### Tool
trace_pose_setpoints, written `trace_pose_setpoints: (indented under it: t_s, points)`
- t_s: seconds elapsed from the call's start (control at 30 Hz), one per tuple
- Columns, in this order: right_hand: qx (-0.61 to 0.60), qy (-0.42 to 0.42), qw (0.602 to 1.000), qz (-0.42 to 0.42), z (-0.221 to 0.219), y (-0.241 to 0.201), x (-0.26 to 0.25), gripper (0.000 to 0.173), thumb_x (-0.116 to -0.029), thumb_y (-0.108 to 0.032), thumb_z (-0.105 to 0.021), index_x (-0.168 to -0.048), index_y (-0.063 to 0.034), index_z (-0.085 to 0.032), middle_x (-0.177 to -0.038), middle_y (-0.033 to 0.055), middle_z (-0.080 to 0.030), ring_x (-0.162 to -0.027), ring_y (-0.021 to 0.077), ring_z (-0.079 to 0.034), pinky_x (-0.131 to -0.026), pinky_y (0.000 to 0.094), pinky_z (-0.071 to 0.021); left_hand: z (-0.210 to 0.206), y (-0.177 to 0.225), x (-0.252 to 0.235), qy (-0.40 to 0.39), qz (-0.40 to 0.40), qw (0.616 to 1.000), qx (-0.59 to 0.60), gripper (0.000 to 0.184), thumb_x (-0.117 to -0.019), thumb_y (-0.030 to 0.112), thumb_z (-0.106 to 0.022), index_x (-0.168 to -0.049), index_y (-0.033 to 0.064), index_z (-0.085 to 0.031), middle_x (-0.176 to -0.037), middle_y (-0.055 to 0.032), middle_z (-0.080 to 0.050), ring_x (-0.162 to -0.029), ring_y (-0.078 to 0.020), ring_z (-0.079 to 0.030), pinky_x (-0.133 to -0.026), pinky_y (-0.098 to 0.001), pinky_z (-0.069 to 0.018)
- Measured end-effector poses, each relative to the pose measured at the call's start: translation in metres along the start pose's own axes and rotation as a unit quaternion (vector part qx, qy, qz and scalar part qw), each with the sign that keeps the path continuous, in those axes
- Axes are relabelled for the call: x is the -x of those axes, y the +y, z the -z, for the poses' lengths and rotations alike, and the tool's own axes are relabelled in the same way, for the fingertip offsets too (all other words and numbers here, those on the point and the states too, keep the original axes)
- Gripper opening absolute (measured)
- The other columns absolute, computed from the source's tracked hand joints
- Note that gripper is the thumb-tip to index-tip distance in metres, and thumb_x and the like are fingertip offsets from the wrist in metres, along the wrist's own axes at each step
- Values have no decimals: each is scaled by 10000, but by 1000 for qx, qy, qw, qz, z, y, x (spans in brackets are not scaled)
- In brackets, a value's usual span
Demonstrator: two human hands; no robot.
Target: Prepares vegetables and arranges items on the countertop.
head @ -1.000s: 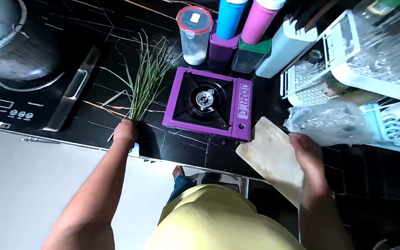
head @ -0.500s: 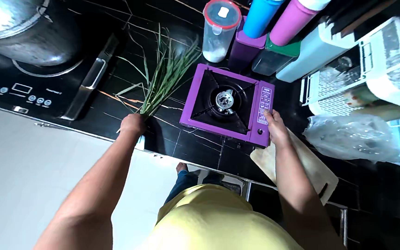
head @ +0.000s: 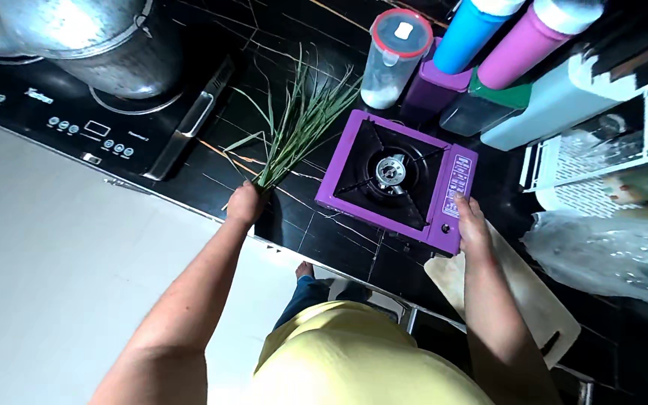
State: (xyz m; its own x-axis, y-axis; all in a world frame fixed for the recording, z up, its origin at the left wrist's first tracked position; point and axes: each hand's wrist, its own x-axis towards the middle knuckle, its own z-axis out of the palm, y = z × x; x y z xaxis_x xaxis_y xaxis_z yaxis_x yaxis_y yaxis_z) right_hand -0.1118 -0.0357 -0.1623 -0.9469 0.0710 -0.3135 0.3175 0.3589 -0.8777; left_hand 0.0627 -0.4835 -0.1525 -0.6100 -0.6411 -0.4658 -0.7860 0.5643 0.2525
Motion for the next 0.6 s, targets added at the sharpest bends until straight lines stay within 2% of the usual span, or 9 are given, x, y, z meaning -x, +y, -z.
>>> trace_pose_setpoints:
  t_s: [0.17,0.23,0.3,0.33,0.47,0.53,0.6]
  points:
    - [-21,3,1000,15,-1,6,-4,602,-1063,-464,-501,-1506,-62,-433,-1324,131,-624,-1113,148,-664,-946,343,-567,-3,-1,1,-5,-3,1000,20,642,-984,454,-658,-1262,-117,-561,-1241,-355,-606,-1169,-517,-614,-971,-684,-488]
    - [-24,2,999,26,-1,8,-5,594,-1064,-456,-501,-1497,-53,-445,-1316,126,-627,-1104,138,-664,-941,329,-566,-3,2,2,-19,-8,1000,14,505,-972,325,-687,-1216,-108,-593,-1218,-344,-619,-1157,-519,-616,-958,-692,-491]
    - [-23,2,999,29,-1,9,-6,593,-1063,-462,-498,-1491,-56,-451,-1309,116,-633,-1099,127,-667,-941,320,-566,-3,9,5,-38,-17,999,-14,322,-968,216,-651,-1093,-81,-661,-1129,-322,-668,-1102,-501,-649,-901,-698,-508]
    - [-21,1,999,25,0,9,-5,597,-1062,-469,-495,-1496,-61,-448,-1321,116,-628,-1111,127,-663,-951,323,-561,-2,15,8,-51,-18,998,-33,295,-970,184,-641,-1094,-82,-662,-1141,-320,-665,-1113,-498,-645,-901,-696,-508]
    - [-15,-4,1000,25,-1,3,0,626,-1060,-484,-489,-1523,-68,-422,-1371,118,-607,-1165,134,-645,-994,329,-543,-10,30,12,-68,6,993,-94,512,-935,128,-685,-1321,-159,-508,-1339,-368,-538,-1254,-530,-544,-964,-672,-500]
    - [-13,-6,1000,22,-1,2,1,630,-1058,-492,-491,-1522,-71,-425,-1380,119,-602,-1177,137,-637,-1003,336,-536,-10,26,10,-54,4,996,-75,520,-976,170,-636,-1356,-147,-474,-1324,-361,-554,-1233,-528,-562,-962,-668,-501]
    - [-9,-3,1000,23,0,2,2,614,-1054,-494,-500,-1496,-69,-458,-1349,118,-617,-1150,138,-648,-987,340,-544,1,18,7,-46,-10,998,-32,489,-1015,227,-582,-1353,-105,-459,-1217,-340,-627,-1147,-506,-636,-927,-667,-520]
